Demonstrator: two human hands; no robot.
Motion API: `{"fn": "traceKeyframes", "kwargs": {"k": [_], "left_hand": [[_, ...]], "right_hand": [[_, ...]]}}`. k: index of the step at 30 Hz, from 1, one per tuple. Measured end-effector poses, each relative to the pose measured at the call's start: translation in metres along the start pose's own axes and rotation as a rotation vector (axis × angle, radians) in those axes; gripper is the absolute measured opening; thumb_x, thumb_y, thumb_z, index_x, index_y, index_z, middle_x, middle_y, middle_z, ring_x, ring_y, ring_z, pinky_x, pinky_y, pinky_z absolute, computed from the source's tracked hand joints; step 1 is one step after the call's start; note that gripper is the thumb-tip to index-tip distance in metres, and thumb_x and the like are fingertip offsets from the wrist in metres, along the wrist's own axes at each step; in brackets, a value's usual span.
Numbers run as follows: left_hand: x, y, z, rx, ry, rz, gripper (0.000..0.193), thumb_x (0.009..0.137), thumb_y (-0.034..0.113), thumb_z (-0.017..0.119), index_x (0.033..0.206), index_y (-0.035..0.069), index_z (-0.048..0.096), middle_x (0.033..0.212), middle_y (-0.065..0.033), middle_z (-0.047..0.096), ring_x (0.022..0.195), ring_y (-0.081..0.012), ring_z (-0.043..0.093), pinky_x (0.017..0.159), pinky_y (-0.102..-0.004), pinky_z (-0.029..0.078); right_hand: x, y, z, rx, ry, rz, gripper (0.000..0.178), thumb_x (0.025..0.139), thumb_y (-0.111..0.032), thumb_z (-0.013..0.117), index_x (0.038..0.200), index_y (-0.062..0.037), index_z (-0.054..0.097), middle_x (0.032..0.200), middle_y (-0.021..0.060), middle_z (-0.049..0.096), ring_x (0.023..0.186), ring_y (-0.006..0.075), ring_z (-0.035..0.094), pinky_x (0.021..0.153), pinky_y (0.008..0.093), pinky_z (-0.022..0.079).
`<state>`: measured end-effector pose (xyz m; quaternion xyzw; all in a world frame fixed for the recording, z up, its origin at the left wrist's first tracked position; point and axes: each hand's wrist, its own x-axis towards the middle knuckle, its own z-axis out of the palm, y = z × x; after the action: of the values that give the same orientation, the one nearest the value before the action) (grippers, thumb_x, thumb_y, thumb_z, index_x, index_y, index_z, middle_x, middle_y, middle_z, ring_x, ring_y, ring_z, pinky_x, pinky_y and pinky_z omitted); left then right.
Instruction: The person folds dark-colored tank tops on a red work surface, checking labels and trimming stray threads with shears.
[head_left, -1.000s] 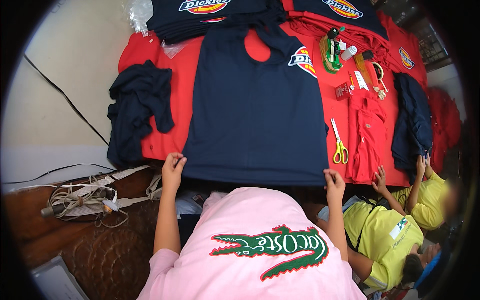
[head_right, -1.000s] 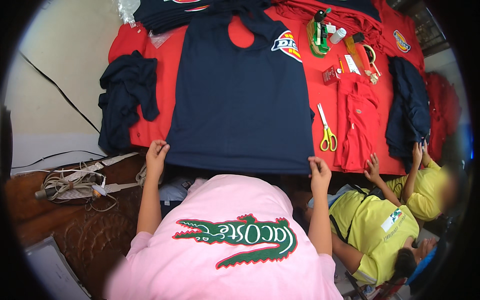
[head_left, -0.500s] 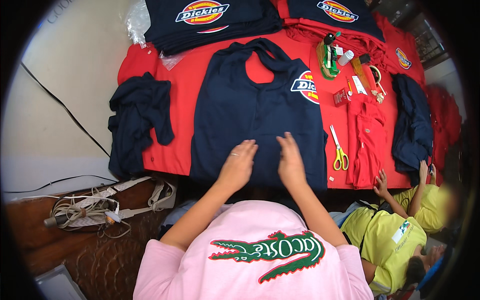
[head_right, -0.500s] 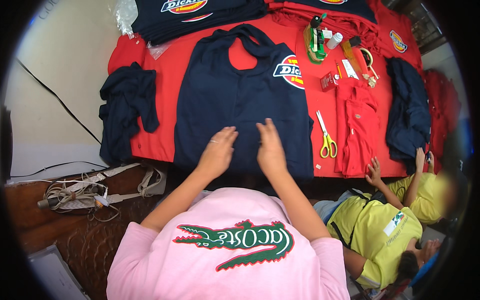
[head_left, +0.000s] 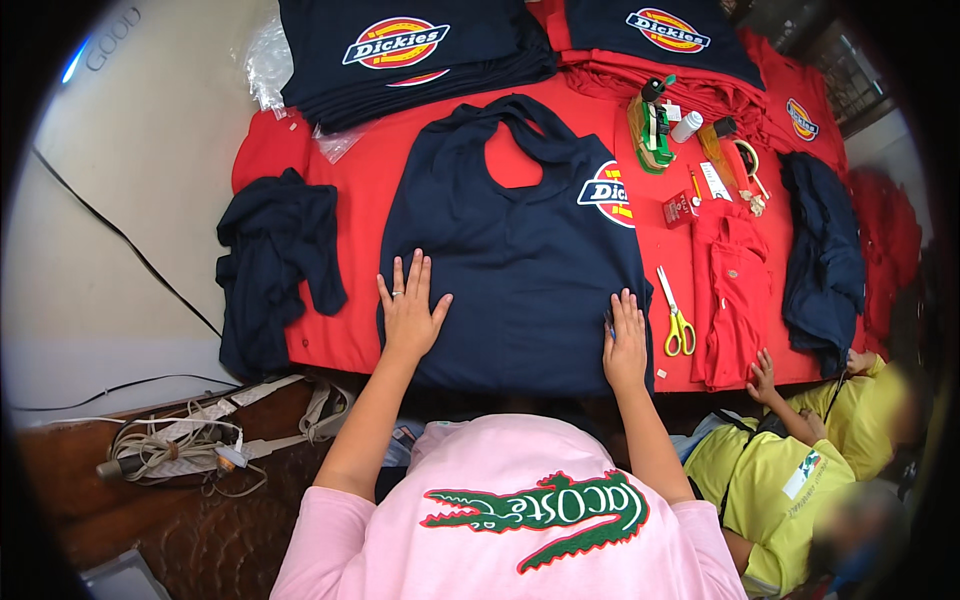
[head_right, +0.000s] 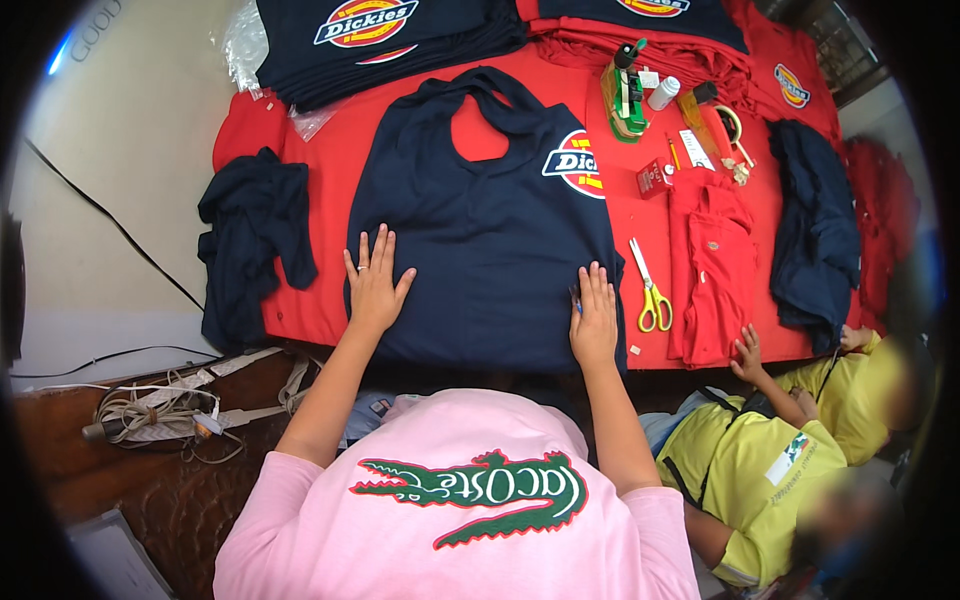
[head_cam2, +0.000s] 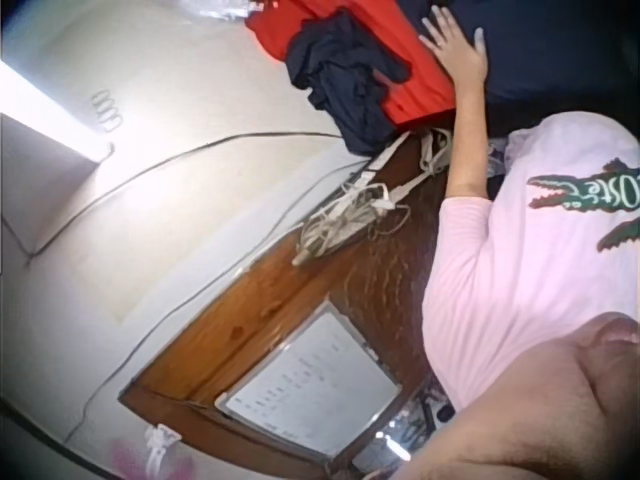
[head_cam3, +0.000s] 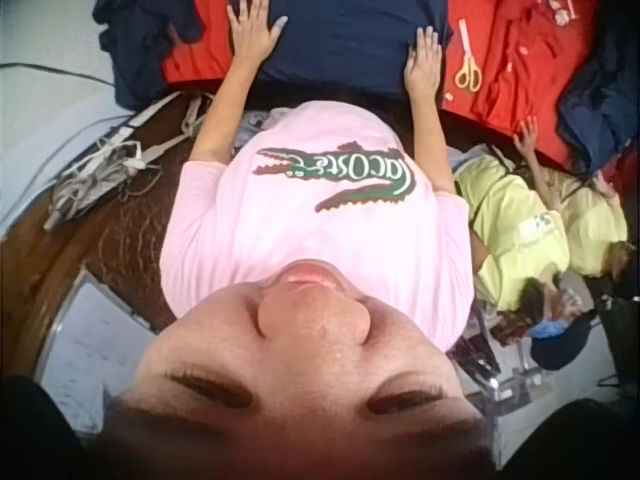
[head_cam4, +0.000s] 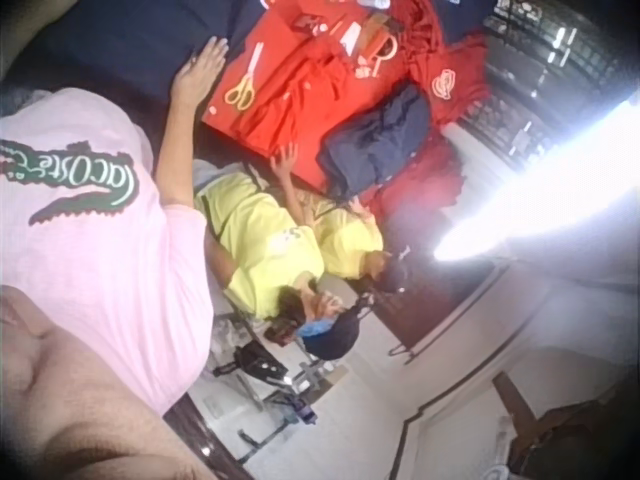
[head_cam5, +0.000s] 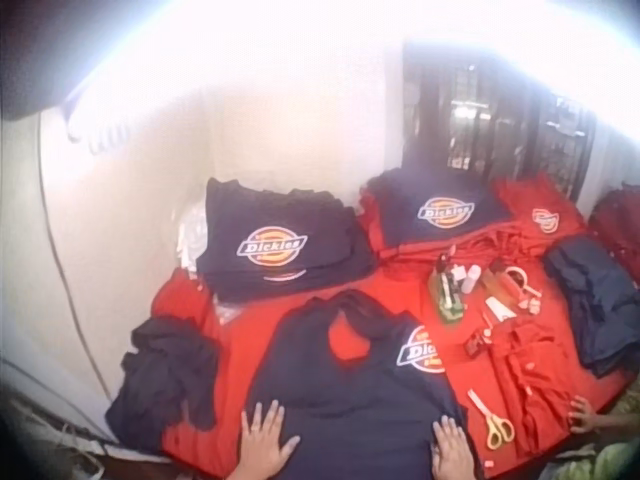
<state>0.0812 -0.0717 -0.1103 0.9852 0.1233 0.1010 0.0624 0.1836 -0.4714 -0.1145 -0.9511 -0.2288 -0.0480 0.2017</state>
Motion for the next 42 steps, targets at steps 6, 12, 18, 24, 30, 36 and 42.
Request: {"fn": "traceKeyframes", "kwargs": {"k": [6,12,18,24,30,36,42], "left_hand": [[0.078,0.053,-0.011,-0.326,0.247,0.168,0.030,0.104,0.018,0.067,0.131,0.005,0.069,0.136,-0.0105,0.064,0.143,-0.0335,0.053,0.124,-0.0600,0.031],[0.153,0.049,0.006,-0.196,0.041,0.271,0.031,0.102,0.022,0.071,0.129,0.008,0.072,0.130,-0.0100,0.070,0.140,-0.0295,0.057,0.129,-0.0606,0.024],[0.155,0.063,-0.073,-0.577,-0.286,0.140,0.025,0.097,0.028,0.076,0.110,0.007,0.075,0.119,-0.0085,0.073,0.131,-0.0271,0.062,0.131,-0.0565,0.015],[0.105,0.104,-0.157,-0.939,-0.332,0.263,0.021,0.097,0.024,0.075,0.107,0.006,0.068,0.128,-0.0081,0.071,0.136,-0.0238,0.060,0.133,-0.0550,0.010],[0.083,0.110,-0.178,-1.077,-0.286,0.336,0.019,0.097,0.020,0.076,0.110,0.008,0.068,0.125,-0.0059,0.070,0.134,-0.0224,0.060,0.133,-0.0552,0.011],[0.070,0.109,-0.186,-1.121,-0.287,0.329,0.019,0.096,0.019,0.076,0.110,0.008,0.068,0.124,-0.0058,0.070,0.134,-0.0215,0.061,0.134,-0.0546,0.010],[0.064,0.111,-0.179,-1.114,-0.332,0.354,0.017,0.096,0.017,0.072,0.109,0.008,0.067,0.122,-0.0060,0.069,0.135,-0.0221,0.059,0.134,-0.0542,0.010]], "right_hand": [[0.002,-0.004,0.002,0.044,0.104,0.060,0.050,0.104,-0.003,0.059,0.153,-0.0102,0.060,0.163,0.0152,0.054,0.153,0.0323,0.049,0.124,0.0433,0.039],[0.046,-0.059,-0.045,0.697,-0.194,0.503,0.030,0.104,-0.014,0.069,0.133,-0.0090,0.074,0.121,0.0133,0.077,0.106,0.0288,0.073,0.093,0.0398,0.056],[0.059,-0.106,-0.106,0.614,0.053,0.154,0.027,0.098,-0.019,0.076,0.123,-0.0098,0.073,0.100,0.0104,0.074,0.096,0.0297,0.068,0.089,0.0417,0.052],[0.086,-0.147,-0.166,0.447,0.251,-0.191,0.027,0.090,-0.015,0.081,0.117,-0.0131,0.074,0.104,0.0032,0.071,0.094,0.0253,0.063,0.085,0.0402,0.046],[0.084,-0.166,-0.180,0.357,0.314,-0.255,0.031,0.087,-0.012,0.083,0.117,-0.0146,0.075,0.105,0.0024,0.070,0.093,0.0240,0.062,0.084,0.0401,0.045],[0.074,-0.166,-0.175,0.481,0.261,-0.266,0.033,0.086,-0.010,0.083,0.118,-0.0141,0.076,0.102,0.0024,0.070,0.094,0.0244,0.063,0.084,0.0404,0.045],[0.063,-0.162,-0.178,0.664,0.098,-0.226,0.034,0.085,-0.007,0.086,0.118,-0.0081,0.078,0.103,0.0055,0.074,0.097,0.0225,0.067,0.084,0.0362,0.050]]}}
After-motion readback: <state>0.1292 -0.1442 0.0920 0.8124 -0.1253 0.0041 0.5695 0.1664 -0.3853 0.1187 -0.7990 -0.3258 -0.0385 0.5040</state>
